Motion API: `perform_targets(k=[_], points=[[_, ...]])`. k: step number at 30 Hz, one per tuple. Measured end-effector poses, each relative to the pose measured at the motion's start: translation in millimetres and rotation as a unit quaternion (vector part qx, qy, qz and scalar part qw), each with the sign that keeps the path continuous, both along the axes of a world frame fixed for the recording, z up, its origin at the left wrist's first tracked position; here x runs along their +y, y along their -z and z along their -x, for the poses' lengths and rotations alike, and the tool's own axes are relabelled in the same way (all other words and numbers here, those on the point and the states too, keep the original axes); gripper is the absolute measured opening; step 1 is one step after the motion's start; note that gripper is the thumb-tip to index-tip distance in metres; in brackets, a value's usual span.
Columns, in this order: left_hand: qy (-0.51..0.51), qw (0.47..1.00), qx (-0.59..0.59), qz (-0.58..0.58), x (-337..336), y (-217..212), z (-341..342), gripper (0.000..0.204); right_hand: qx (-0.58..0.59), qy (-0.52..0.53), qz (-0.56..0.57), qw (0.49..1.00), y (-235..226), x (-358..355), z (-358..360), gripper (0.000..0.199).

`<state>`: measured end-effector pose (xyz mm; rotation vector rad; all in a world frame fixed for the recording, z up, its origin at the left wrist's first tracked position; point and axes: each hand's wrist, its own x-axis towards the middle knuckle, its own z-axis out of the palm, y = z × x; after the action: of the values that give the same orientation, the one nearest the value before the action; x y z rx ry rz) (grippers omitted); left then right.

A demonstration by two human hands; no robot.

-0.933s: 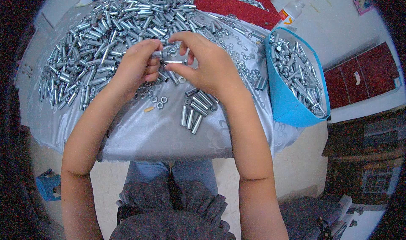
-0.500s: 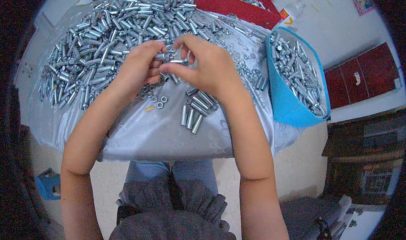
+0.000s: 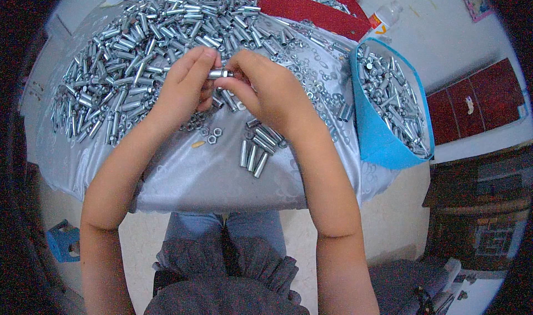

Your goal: The person repeatedly picks a cylindrical metal fastener and a small washer from a pile on a table, threads the washer onto the fastener, and places the assembled pair into a blue bin. The process continues throughout the clip.

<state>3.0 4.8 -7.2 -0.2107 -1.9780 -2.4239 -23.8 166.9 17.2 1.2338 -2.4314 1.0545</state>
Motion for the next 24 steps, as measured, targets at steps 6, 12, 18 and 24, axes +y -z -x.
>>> perform_targets(k=[6, 12, 18, 24], points=[[-0.095, 0.963, 0.186, 0.173, -1, -10, -9, 0.021, 0.025, -0.004, 0.051, 0.998, -1, -11, -7, 0.025], [-0.149, 0.879, 0.332, 0.308, 0, -17, -15, 0.017, -0.362, -0.095, 0.168, 0.912, 6, -7, -6, 0.036], [-0.129, 0.880, 0.373, 0.264, 1, -13, -9, 0.015, -0.357, 0.006, 0.301, 0.884, -8, -11, -8, 0.035], [0.210, 0.926, 0.143, 0.278, 0, -25, -20, 0.012, -0.339, 0.060, 0.424, 0.837, -7, 3, 13, 0.028]])
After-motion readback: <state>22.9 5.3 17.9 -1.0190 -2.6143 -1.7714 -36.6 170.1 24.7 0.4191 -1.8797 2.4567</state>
